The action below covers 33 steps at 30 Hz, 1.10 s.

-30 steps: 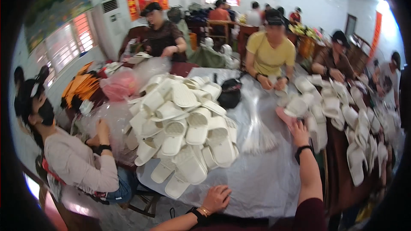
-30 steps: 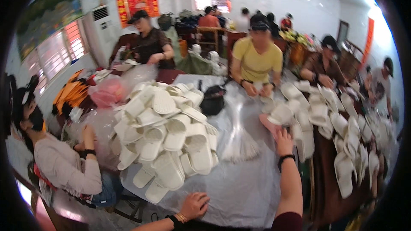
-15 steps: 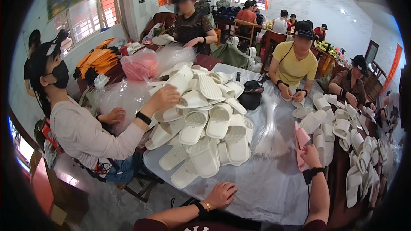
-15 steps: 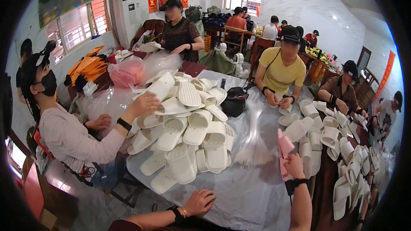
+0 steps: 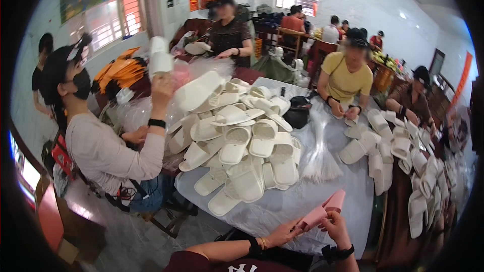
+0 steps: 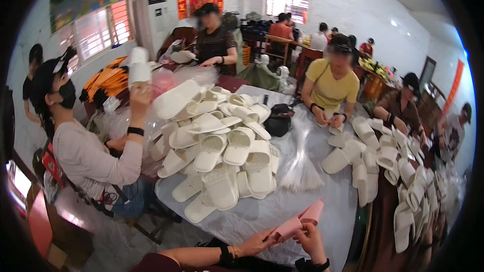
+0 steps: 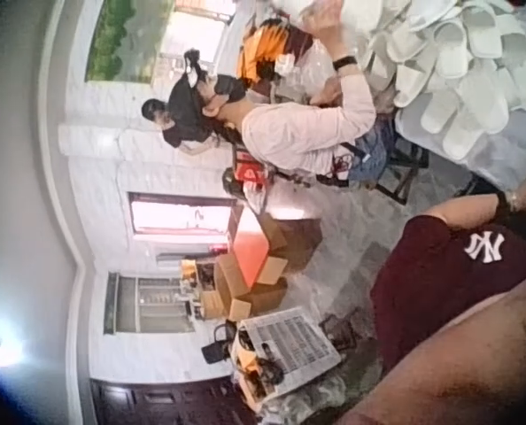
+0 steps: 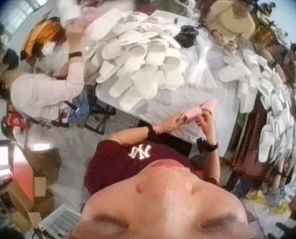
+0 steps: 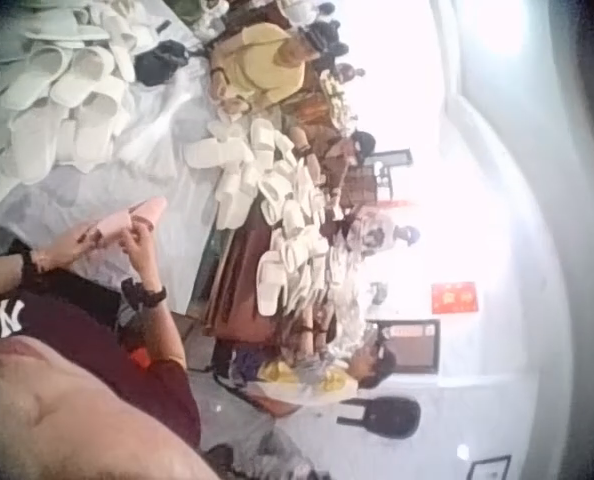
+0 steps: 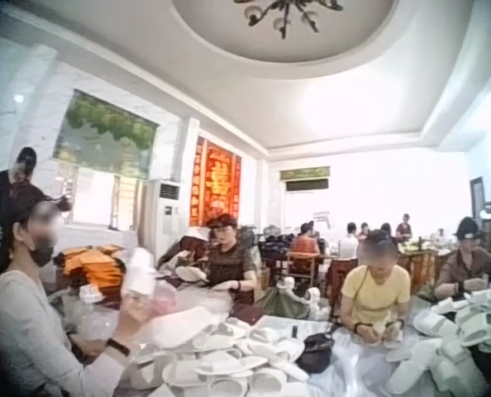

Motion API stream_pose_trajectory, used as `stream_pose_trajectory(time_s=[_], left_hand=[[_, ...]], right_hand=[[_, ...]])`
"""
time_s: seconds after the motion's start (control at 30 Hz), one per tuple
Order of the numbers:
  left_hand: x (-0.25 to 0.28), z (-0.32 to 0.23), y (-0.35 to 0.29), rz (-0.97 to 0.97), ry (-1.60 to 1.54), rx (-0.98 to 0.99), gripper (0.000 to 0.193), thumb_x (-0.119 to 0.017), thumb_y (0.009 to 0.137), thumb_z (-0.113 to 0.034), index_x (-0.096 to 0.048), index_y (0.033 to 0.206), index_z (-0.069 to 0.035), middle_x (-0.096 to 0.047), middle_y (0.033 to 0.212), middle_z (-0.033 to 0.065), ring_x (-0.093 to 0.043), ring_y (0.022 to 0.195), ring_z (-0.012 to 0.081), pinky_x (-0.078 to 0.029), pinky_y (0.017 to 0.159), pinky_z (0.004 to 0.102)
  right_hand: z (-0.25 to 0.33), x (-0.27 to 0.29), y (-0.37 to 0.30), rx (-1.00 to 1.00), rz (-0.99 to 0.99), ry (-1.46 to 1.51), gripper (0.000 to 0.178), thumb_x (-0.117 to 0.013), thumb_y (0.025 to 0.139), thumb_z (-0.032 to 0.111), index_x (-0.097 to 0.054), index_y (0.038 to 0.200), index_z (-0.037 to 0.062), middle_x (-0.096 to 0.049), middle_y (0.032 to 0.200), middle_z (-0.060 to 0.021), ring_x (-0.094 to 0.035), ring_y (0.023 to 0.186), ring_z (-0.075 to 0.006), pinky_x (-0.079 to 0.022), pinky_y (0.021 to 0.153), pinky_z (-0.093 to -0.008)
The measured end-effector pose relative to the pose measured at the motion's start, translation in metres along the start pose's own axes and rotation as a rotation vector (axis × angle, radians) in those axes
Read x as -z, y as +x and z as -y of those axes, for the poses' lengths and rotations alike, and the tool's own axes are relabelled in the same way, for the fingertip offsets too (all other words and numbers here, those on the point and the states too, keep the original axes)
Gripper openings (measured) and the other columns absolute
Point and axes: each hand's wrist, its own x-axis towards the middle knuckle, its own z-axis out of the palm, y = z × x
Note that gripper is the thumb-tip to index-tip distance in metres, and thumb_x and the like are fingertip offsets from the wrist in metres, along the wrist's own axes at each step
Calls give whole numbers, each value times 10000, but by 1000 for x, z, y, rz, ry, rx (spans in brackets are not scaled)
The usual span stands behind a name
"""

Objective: Hand-assembling components of slippers by threading or tying them together.

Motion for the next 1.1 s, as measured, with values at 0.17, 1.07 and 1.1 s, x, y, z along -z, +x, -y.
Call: stream_pose_trajectory(time_s=[0.17, 1.07, 1.1], left_hand=[[10, 34, -11, -248, 7, 60, 461, -472, 974, -268, -433, 1373, -40, -617, 1161, 170, -597, 1079, 253, -453, 921, 346], [54, 9, 121, -10, 713, -152, 467, -642, 820, -285, -555, 1185, -8, -561, 1145, 210, -521, 1069, 377, -411, 948, 453], [45, 11, 114, -2, 712, -151, 467, -642, 820, -285, -555, 1185, -8, -561, 1145, 210, -521, 1069, 377, -411, 948, 453]], right_hand=[[16, 5, -12, 315, -423, -485, 396, -703, 793, 138, -551, 1123, -18, -615, 990, -160, -632, 904, -258, -506, 740, -337], [-56, 31, -2, 165, -302, -653, 675, -614, 632, -5, -479, 1291, 51, -477, 1263, -236, -434, 1161, -421, -371, 1014, -450], [-59, 32, -7, 128, -334, -681, 691, -616, 634, -3, -460, 1305, 42, -465, 1269, -248, -426, 1169, -426, -370, 1015, -452]])
